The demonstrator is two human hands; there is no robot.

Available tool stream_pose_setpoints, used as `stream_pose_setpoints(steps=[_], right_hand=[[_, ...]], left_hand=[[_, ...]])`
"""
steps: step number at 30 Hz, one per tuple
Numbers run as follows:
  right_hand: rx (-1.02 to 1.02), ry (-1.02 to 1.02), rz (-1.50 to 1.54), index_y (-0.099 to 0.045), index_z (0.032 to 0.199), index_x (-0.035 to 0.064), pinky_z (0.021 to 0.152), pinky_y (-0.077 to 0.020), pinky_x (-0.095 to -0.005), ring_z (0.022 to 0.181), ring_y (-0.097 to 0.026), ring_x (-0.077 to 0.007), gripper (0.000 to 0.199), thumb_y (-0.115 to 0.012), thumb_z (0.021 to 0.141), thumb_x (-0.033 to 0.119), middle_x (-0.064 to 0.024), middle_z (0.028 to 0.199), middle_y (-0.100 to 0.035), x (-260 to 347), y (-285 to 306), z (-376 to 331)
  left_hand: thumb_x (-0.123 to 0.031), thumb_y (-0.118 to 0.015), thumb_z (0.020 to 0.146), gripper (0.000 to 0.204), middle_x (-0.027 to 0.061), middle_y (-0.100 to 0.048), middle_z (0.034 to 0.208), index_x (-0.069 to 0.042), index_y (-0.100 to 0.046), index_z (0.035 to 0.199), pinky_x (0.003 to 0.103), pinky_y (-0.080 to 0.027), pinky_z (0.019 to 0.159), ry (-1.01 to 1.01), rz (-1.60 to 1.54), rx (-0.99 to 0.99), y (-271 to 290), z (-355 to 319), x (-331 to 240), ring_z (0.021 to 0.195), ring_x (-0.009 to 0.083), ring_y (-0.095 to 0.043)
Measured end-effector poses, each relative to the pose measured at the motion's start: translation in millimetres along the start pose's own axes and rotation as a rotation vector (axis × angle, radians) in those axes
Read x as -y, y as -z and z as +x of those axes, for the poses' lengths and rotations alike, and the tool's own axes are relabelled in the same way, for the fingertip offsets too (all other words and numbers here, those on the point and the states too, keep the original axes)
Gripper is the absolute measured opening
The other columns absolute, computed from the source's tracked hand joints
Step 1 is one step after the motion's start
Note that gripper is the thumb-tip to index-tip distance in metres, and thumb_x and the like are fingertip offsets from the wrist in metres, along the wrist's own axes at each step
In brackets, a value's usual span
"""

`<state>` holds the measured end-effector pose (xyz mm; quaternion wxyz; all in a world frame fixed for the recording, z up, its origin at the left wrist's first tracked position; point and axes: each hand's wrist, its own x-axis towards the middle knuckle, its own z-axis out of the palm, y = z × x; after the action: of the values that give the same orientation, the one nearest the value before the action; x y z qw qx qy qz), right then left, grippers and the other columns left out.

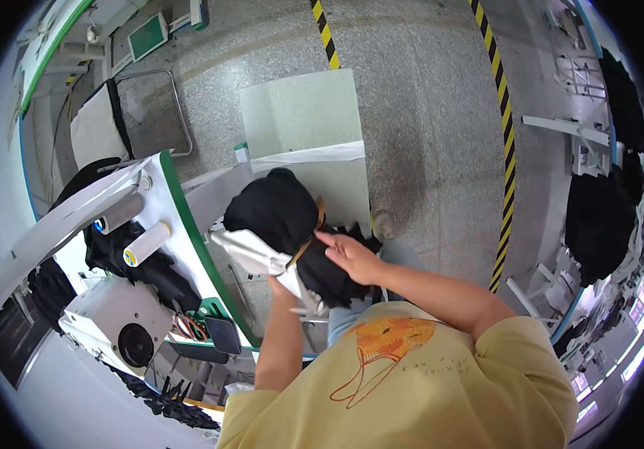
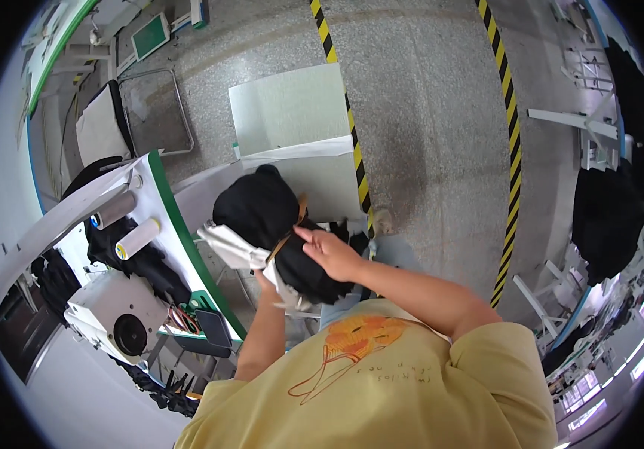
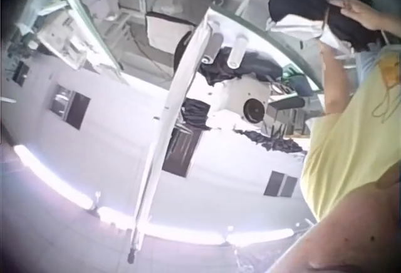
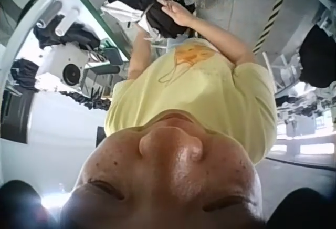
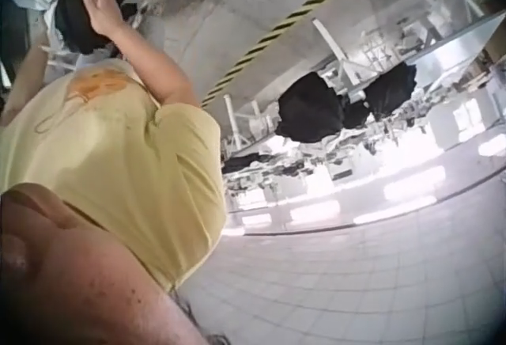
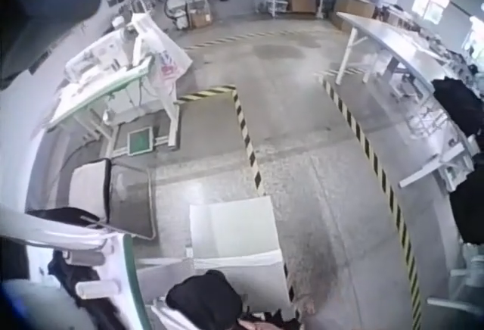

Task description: Threading an industrial sewing machine and preparing to sew fabric.

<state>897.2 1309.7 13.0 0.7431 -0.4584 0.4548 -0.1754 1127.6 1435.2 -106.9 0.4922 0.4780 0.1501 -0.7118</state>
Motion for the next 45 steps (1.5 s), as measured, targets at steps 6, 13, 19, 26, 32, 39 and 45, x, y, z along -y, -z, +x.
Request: stream_pose_setpoints(steps=[6, 13, 19, 26, 32, 39, 45], right_hand=[[0.024, 0.105, -0.104, -0.032, 0.136, 0.005, 0.079, -0.0372, -0.0244, 0.081, -0.048, -0.013, 0.048, -0.044, 0.09, 0.006, -0.0087, 0.092, -0.054, 23, -9, -73], [-0.027, 0.143, 0.424, -0.026, 0.139, 0.0059, 0.092, -0.0321, -0.0203, 0.103, -0.044, -0.0045, 0.047, -0.035, 0.094, 0.001, -0.0009, 0.12, -0.051, 33, 27, -124], [-0.171, 0.226, 0.269, -0.025, 0.14, 0.0105, 0.095, -0.0301, -0.0214, 0.106, -0.043, -0.0072, 0.048, -0.037, 0.094, 0.005, -0.003, 0.122, -0.05, 34, 101, -158], [-0.448, 0.347, 0.14, -0.025, 0.14, 0.011, 0.096, -0.034, -0.0263, 0.111, -0.047, -0.0121, 0.049, -0.038, 0.093, 0.006, -0.0053, 0.123, -0.051, 25, 208, -209], [-0.613, 0.631, 0.682, -0.031, 0.137, 0.0064, 0.103, -0.0294, -0.0279, 0.12, -0.04, -0.0133, 0.043, -0.031, 0.094, 0.003, -0.0033, 0.132, -0.043, 106, 375, -263], [-1.363, 0.906, 0.332, -0.051, 0.116, -0.0004, 0.086, -0.0374, -0.0281, 0.095, -0.051, -0.0157, 0.054, -0.038, 0.093, 0.047, -0.0103, 0.106, -0.059, 363, 601, -442], [-1.661, 1.146, 0.237, -0.041, 0.129, 0.0067, 0.092, -0.0372, -0.0282, 0.103, -0.051, -0.0133, 0.045, -0.043, 0.094, 0.034, -0.0057, 0.113, -0.055, 236, 580, -463]], left_hand=[[-0.065, -0.025, 0.081, 0.08, 0.0121, -0.042, 0.133, -0.006, -0.037, 0.134, 0.041, -0.032, 0.103, 0.04, 0.072, -0.196, -78, -105, 18, 0.12, 0.0306, -0.042], [-0.064, -0.031, 0.083, 0.075, 0.0091, -0.04, 0.135, -0.011, -0.033, 0.136, 0.041, -0.033, 0.102, -0.039, -0.012, 0.077, -97, -107, 19, 0.121, 0.0298, -0.041], [-0.068, -0.033, 0.081, 0.083, 0.0105, -0.039, 0.135, -0.009, -0.024, 0.139, 0.042, -0.035, 0.101, -0.136, 0.248, 0.274, -196, -81, 44, 0.121, 0.03, -0.041], [-0.062, -0.034, 0.085, 0.074, 0.0086, -0.041, 0.134, -0.011, -0.027, 0.138, 0.042, -0.035, 0.101, -0.116, 0.441, 0.489, -315, -20, 108, 0.118, 0.0282, -0.044], [-0.066, -0.042, 0.08, 0.079, 0.0141, -0.055, 0.116, -0.008, -0.036, 0.133, 0.045, -0.049, 0.082, 0.251, 0.504, 0.969, -632, 16, 185, 0.098, 0.0315, -0.058], [-0.069, -0.037, 0.081, 0.094, 0.0137, -0.017, 0.147, 0.001, -0.014, 0.14, 0.039, -0.019, 0.108, -0.18, 0.673, 1.022, -1001, -69, 227, 0.134, 0.0253, -0.022], [-0.025, -0.057, 0.082, 0.036, 0.0114, -0.06, 0.107, -0.005, -0.056, 0.111, 0.034, -0.044, 0.083, -1.224, 1.745, 1.282, -951, -67, 324, 0.094, 0.027, -0.058]])
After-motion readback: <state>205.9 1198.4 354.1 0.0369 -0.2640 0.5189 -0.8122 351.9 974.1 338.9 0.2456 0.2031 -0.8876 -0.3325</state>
